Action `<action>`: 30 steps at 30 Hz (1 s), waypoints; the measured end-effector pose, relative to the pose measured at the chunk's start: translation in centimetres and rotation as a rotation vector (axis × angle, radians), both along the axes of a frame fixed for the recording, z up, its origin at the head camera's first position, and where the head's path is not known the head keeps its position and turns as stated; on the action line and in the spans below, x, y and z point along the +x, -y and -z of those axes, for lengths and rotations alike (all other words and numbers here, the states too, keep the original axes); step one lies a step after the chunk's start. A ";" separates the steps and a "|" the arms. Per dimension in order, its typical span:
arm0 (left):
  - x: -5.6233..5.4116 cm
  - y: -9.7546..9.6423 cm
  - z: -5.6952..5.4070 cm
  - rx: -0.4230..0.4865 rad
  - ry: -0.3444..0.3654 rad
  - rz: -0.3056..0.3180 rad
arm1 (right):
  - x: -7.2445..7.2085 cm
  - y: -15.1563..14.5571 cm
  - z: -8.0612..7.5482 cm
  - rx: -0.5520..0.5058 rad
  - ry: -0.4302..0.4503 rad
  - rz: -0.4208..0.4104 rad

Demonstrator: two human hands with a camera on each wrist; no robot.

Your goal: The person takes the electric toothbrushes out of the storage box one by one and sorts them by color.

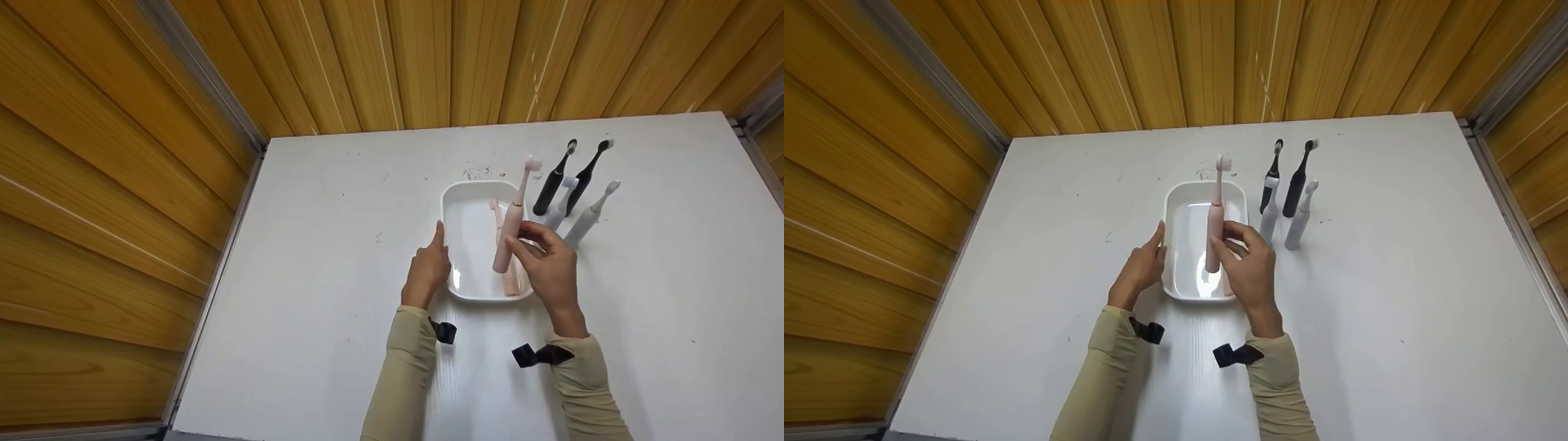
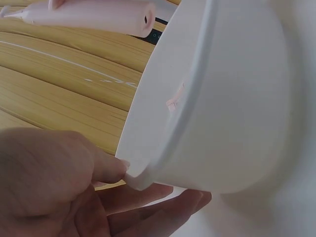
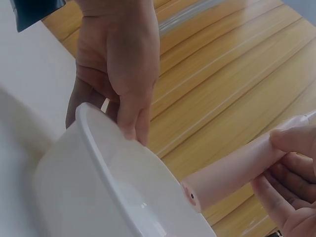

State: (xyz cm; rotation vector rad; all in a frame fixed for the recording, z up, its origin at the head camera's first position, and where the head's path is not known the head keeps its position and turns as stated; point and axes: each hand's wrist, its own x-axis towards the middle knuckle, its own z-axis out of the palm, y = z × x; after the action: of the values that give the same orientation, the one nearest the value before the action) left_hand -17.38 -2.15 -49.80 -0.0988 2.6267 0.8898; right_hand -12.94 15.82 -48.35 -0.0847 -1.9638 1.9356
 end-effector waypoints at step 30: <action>0.0 0.1 0.1 -0.008 0.005 0.006 | 2.4 -4.9 2.9 0.024 -0.145 0.265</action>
State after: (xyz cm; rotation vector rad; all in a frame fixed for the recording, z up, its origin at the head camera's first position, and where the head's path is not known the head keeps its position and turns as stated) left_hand -17.41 -2.20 -49.87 -0.0950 2.6250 0.8763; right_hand -10.58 20.76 -51.22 -0.1827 -1.7820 1.6997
